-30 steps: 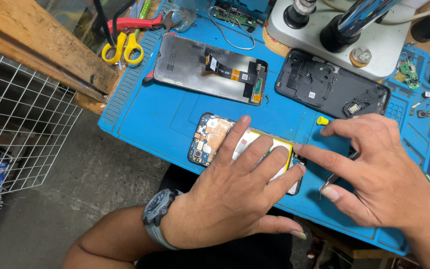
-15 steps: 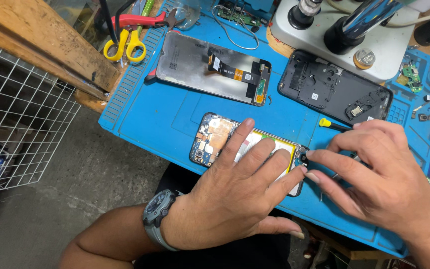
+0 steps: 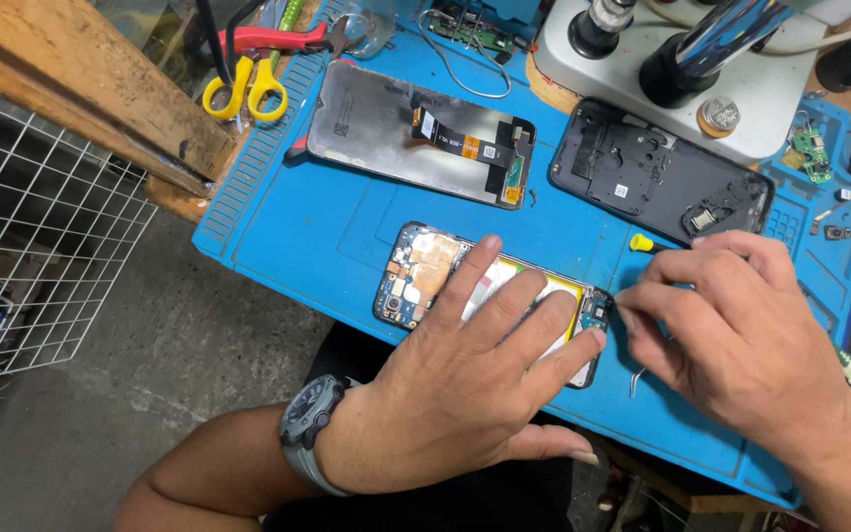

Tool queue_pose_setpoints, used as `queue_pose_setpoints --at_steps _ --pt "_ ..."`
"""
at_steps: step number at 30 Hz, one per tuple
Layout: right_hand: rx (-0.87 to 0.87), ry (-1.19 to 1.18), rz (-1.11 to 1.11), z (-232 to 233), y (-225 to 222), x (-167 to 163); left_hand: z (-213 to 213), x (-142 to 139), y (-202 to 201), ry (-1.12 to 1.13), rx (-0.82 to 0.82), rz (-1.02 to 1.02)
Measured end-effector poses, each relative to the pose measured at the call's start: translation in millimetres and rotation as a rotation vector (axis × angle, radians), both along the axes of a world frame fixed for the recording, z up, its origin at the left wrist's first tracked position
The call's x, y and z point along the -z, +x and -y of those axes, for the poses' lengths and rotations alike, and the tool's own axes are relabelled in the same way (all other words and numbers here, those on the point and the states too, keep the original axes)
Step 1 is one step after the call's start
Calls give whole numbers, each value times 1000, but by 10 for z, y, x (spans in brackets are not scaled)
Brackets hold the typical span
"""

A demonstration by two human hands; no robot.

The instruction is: The person disassembles and repairs a mobile phone by hand on a blue work mat, removing the midframe and components using tweezers and picking tools, and then inspecting the circuit board.

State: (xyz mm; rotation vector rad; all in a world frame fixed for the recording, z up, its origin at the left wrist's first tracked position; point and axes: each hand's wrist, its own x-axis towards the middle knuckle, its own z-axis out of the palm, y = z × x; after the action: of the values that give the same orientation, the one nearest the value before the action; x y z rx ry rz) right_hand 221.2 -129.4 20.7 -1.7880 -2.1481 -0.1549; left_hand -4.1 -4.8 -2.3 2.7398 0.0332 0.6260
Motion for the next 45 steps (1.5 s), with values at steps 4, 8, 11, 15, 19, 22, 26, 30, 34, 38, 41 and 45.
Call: queue_pose_setpoints --at_steps 4,8,11,15,19,22,26,30,34,38,41,45 --pt "-13 40 -58 -41 -23 -11 -18 -3 -6 -20 13 -4" --pt "-19 58 -94 -55 -48 -22 -15 -7 3 -18 6 5" --pt "-54 62 -123 -67 -49 -20 -18 -5 7 -21 4 2" --pt "-138 41 -190 -77 -7 -14 -19 1 21 -2 10 -16" --pt "-160 26 -119 -39 43 -15 1 3 51 16 13 -23" --pt "-159 -10 -85 -23 74 -22 9 7 67 37 6 -16" --pt "-125 0 -92 -44 59 -27 11 8 69 35 3 -18" --pt "-100 19 -200 -61 14 -38 16 10 73 34 3 -26" --pt "-155 7 -203 -54 13 -58 10 9 66 44 6 -30" --pt "-158 8 -212 -47 20 -40 3 14 55 38 5 -34" --pt "-165 12 -208 -45 31 -23 6 16 60 39 6 -26" --pt "-152 4 -197 -27 39 -16 7 14 63 43 5 -27"
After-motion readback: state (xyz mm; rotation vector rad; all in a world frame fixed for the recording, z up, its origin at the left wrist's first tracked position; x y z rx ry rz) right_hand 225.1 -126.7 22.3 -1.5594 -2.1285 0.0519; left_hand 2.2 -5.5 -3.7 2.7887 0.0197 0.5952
